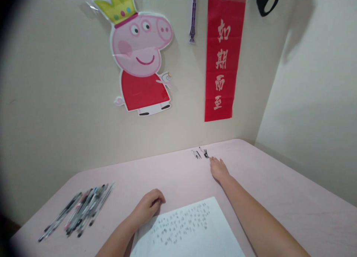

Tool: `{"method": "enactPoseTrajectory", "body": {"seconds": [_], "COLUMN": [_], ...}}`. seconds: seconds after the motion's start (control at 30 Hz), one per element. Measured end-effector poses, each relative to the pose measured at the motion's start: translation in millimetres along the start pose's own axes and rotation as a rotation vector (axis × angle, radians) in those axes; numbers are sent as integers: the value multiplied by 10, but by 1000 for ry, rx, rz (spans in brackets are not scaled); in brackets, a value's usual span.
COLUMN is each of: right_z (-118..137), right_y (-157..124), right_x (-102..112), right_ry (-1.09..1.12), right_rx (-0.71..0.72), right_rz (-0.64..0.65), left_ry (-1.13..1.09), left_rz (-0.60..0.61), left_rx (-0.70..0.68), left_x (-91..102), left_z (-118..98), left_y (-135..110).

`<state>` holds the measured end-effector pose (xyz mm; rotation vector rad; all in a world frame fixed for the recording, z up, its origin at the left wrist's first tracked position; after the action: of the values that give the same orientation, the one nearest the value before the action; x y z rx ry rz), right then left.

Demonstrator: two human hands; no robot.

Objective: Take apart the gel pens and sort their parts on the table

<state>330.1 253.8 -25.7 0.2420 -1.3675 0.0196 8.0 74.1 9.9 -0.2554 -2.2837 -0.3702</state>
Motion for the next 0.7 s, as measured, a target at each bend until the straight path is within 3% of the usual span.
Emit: {"method": "enactPoseTrajectory", "body": {"seconds": [0.3, 0.4, 0.5, 0.7], "right_z": [6, 118, 470, 1722], "right_y": [-34, -66, -201, -931], "right_x": [98, 186, 277, 321], "right_ry": [17, 33, 64, 383], "right_rx": [40, 51, 115, 462], "right_rz": [27, 10, -13, 115], "left_ry": [5, 2, -1, -13], "left_rz": [2, 2, -1, -14], "left_rx": [7, 1, -2, -4], "left_x": [20, 18, 14, 12], "left_z": [-41, -47, -43, -27], "left_y": [-8, -6, 1, 2]}}
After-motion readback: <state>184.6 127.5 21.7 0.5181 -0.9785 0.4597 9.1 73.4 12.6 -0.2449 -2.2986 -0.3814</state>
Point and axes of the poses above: each hand's wrist, its own y-axis towards the middle knuckle, its own x-axis out of the back of the hand, z = x × y, the point moved 3 cm from there along y, towards the middle knuckle, and after that the axes turned 3 degrees about y, right-handed, at the moved point
